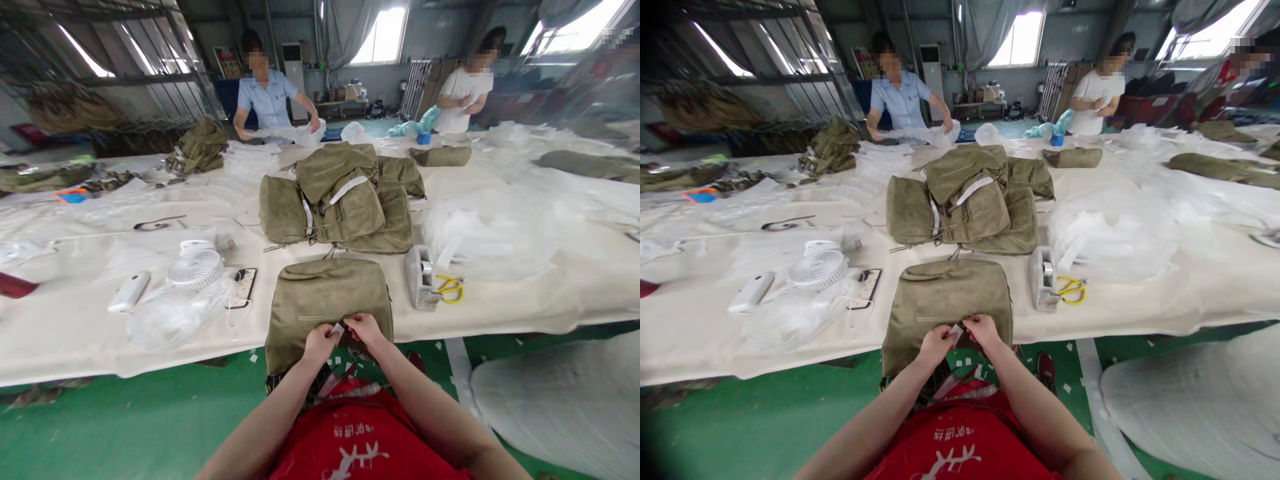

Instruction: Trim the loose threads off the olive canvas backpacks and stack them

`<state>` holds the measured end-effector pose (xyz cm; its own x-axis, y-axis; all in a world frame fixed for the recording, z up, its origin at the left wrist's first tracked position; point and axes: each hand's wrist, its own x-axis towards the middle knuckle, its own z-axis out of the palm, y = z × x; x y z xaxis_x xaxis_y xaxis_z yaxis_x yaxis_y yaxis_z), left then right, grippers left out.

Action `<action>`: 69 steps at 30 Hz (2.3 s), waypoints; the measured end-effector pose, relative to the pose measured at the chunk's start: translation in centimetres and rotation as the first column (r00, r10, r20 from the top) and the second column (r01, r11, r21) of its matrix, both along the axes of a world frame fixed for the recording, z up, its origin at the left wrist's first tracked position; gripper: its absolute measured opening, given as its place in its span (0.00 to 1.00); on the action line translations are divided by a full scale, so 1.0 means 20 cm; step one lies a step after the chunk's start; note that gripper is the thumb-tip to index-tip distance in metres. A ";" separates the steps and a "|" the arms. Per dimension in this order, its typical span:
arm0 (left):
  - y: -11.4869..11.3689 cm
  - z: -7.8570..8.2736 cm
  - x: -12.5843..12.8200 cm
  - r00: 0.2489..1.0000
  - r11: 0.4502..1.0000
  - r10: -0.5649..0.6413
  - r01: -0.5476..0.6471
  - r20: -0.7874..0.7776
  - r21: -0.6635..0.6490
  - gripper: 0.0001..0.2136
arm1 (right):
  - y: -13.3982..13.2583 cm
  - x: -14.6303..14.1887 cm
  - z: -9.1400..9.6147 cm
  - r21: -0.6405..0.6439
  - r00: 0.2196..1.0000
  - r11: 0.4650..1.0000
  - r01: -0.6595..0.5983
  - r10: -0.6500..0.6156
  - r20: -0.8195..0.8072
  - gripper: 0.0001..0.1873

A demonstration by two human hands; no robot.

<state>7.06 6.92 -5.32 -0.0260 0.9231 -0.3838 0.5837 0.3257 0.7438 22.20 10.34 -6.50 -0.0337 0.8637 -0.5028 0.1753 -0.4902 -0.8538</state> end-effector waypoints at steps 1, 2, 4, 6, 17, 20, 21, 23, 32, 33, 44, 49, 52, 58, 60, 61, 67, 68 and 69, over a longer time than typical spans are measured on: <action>0.00 0.00 0.01 1.000 1.000 0.003 -0.003 0.000 -0.002 0.08 | 0.00 0.00 -0.01 -0.016 0.999 1.000 0.008 -0.009 -0.035 0.13; 0.00 -0.01 0.01 1.000 1.000 0.002 -0.002 0.003 -0.004 0.09 | 0.00 0.01 -0.02 -0.026 0.998 1.000 0.010 -0.011 -0.057 0.14; 0.01 -0.01 0.03 1.000 1.000 -0.006 0.006 0.006 -0.010 0.09 | -0.01 0.02 -0.03 -0.046 0.993 0.999 0.010 -0.015 -0.113 0.15; 0.01 -0.02 0.04 1.000 1.000 0.003 -0.003 0.011 -0.023 0.09 | -0.02 0.03 -0.03 -0.069 0.982 0.998 0.015 -0.027 -0.186 0.16; 0.01 -0.05 0.09 0.993 0.994 0.042 -0.052 0.109 0.092 0.10 | -0.03 0.03 0.01 0.022 0.985 1.000 -0.020 0.024 -0.170 0.12; 0.01 -0.04 0.11 0.992 0.992 0.029 -0.044 0.126 0.120 0.11 | -0.03 0.04 0.02 0.048 0.994 0.998 -0.037 0.041 -0.096 0.09; 0.02 -0.04 0.12 0.990 0.991 0.032 -0.049 0.137 0.124 0.11 | -0.03 0.05 0.02 0.064 0.997 0.997 -0.050 0.053 -0.054 0.09; 0.02 -0.03 0.14 0.986 0.990 0.058 -0.076 0.156 0.114 0.13 | -0.03 0.06 0.02 0.116 0.995 0.989 -0.096 0.091 0.049 0.08; 0.03 0.01 0.19 0.974 0.981 0.135 -0.157 0.182 0.114 0.15 | -0.07 0.05 0.18 0.307 0.822 0.870 -0.386 0.173 0.543 0.11; 0.03 0.01 0.19 0.973 0.980 0.137 -0.161 0.185 0.118 0.14 | -0.08 0.05 0.19 0.305 0.799 0.858 -0.413 0.181 0.573 0.11; 0.07 -0.05 0.14 0.975 0.987 0.137 -0.150 0.173 0.064 0.12 | -0.03 0.07 0.05 0.062 0.984 0.990 -0.124 0.115 0.136 0.12; 0.07 -0.05 0.13 0.977 0.990 0.105 -0.120 0.184 0.073 0.14 | -0.02 0.00 0.03 -0.066 0.987 0.996 0.054 -0.063 -0.148 0.12; 0.07 -0.04 0.12 0.986 0.990 0.064 -0.083 0.155 0.117 0.15 | -0.02 -0.02 0.05 -0.130 0.974 0.985 0.115 -0.138 -0.182 0.14; 0.08 0.00 0.12 0.996 0.987 0.045 -0.055 0.073 0.148 0.14 | -0.01 0.00 0.04 -0.029 0.989 0.997 0.065 -0.068 -0.130 0.15; 0.08 0.01 0.12 0.997 0.989 0.038 -0.046 0.060 0.141 0.13 | 0.00 0.01 0.03 0.008 0.996 0.999 0.048 -0.047 -0.072 0.15; 0.08 0.02 0.12 0.998 0.989 0.040 -0.047 0.050 0.139 0.13 | 0.00 0.01 0.02 0.022 0.999 0.999 0.042 -0.041 -0.031 0.14; 0.08 0.05 0.10 0.996 0.990 0.087 -0.090 0.038 0.108 0.11 | 0.01 0.01 0.01 -0.006 0.992 0.993 -0.119 0.118 -0.044 0.16; 0.09 0.05 0.10 0.994 0.992 0.101 -0.105 0.052 0.075 0.10 | 0.00 0.01 0.00 -0.010 0.989 0.992 -0.124 0.123 -0.079 0.16; 0.10 0.05 0.09 0.991 0.992 0.117 -0.119 0.060 0.040 0.10 | 0.00 0.01 0.00 -0.012 0.987 0.993 -0.117 0.115 -0.111 0.15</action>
